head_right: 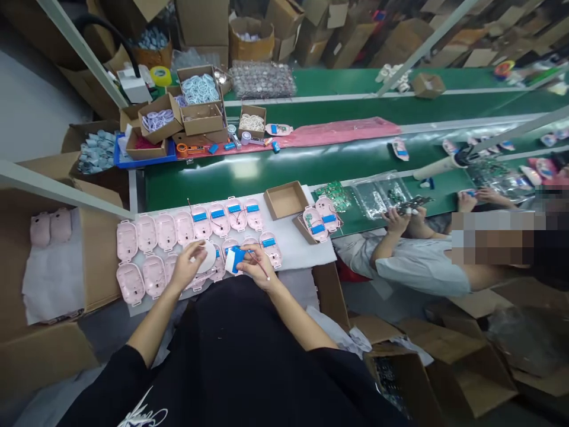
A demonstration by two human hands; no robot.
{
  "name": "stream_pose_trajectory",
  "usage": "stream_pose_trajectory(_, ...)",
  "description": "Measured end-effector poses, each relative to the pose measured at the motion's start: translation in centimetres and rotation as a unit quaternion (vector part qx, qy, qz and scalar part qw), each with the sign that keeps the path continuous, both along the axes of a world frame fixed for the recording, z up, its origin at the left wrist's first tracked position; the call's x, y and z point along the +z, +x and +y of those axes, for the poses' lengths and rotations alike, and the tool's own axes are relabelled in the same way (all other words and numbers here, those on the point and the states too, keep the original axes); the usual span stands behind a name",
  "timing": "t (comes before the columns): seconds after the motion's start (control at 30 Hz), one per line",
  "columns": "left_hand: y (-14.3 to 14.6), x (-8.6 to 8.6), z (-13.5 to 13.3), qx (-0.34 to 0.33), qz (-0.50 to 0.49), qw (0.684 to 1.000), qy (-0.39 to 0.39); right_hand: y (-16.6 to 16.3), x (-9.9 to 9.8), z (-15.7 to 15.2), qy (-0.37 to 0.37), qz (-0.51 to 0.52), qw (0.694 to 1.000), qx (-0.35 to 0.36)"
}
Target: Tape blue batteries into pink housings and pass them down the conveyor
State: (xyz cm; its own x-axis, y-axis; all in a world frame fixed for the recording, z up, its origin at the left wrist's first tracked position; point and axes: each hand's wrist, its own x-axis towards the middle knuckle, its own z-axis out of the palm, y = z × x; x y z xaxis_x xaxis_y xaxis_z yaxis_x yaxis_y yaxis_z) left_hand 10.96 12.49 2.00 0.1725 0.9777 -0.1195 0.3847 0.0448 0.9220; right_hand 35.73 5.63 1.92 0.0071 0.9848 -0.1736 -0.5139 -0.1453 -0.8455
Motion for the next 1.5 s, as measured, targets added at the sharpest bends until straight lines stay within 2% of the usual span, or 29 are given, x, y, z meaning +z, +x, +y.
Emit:
stream_pose_trajectory(0.1,3.6,3.2,-2.5,-0.084,-0.048,0.994,0.054,-0.8,0.1,-0.4,0.016,-0.021,1.000,0.001)
stream_pose_trajectory(0.2,5.4,4.9,-3.2,-0.078,-0.054,0.992,0.080,-1.7,0.4,-0.5,0.035,-0.019,0.999,0.000)
stream_pose_trajectory(0.33,5.6,4.9,-3.4,-0.034,-0.030,0.990,0.136,-2.7,0.5,-0.5,0.049,-0.045,0.997,-0.031)
stream_pose_trajectory(0.43,5.7,4.7,-4.2,-0.022,-0.013,0.972,0.233,-3.6,0.4,-0.6,0.036,-0.041,0.996,-0.068)
stream_pose_trajectory(0.53,5.5,4.8,-5.0,-0.080,0.014,0.934,0.349,-4.1,0.4,-0.4,0.014,-0.008,0.991,-0.129)
stream_pose_trajectory(0.6,5.0,4.8,-5.3,-0.155,0.039,0.910,0.383,-4.2,0.6,-0.4,0.007,0.009,0.987,-0.161)
stream_pose_trajectory(0.67,4.0,4.6,-5.4,-0.209,0.067,0.890,0.400,-4.3,0.9,-0.4,0.010,0.018,0.987,-0.161)
stream_pose_trajectory(0.77,1.9,4.4,-6.1,-0.227,0.090,0.869,0.430,-4.9,1.6,-0.6,0.021,0.030,0.990,-0.133)
stream_pose_trajectory(0.83,0.6,4.5,-6.8,-0.208,0.090,0.871,0.436,-5.4,1.9,-0.6,0.027,0.037,0.991,-0.129)
stream_pose_trajectory(0.9,-0.2,5.2,-7.5,-0.134,0.078,0.891,0.427,-5.5,2.1,-0.5,0.034,0.040,0.989,-0.141)
stream_pose_trajectory(0.97,0.1,6.5,-7.6,-0.007,0.045,0.919,0.391,-5.2,2.2,-0.4,0.048,0.032,0.987,-0.151)
stream_pose_trajectory(1.0,0.6,7.4,-7.3,0.039,0.015,0.937,0.347,-4.9,2.2,-0.4,0.060,0.020,0.986,-0.154)
stream_pose_trajectory(1.03,1.3,8.2,-6.8,0.052,-0.024,0.957,0.285,-4.5,2.2,-0.5,0.076,0.002,0.985,-0.154)
stream_pose_trajectory(1.1,3.0,9.8,-5.2,-0.011,-0.100,0.987,0.127,-3.6,2.5,-0.5,0.117,-0.051,0.980,-0.153)
stream_pose_trajectory(1.17,4.6,10.8,-3.5,-0.099,-0.130,0.987,0.000,-2.9,3.0,-0.4,0.166,-0.114,0.968,-0.147)
stream_pose_trajectory(1.2,5.2,11.2,-2.9,-0.117,-0.123,0.985,-0.034,-2.7,3.3,-0.3,0.193,-0.143,0.960,-0.142)
stream_pose_trajectory(1.27,5.7,11.4,-2.3,-0.111,-0.088,0.988,-0.062,-2.7,3.7,-0.3,0.248,-0.191,0.940,-0.139)
stream_pose_trajectory(1.33,5.2,10.9,-2.1,-0.098,-0.052,0.992,-0.066,-3.3,3.3,0.1,0.305,-0.223,0.913,-0.155)
stream_pose_trajectory(1.43,3.3,8.3,-0.7,-0.114,0.007,0.992,-0.047,-4.3,0.8,2.2,0.391,-0.257,0.863,-0.189)
stream_pose_trajectory(1.5,2.5,6.0,1.2,-0.139,0.042,0.989,-0.029,-4.3,-1.3,4.1,0.416,-0.285,0.843,-0.185)
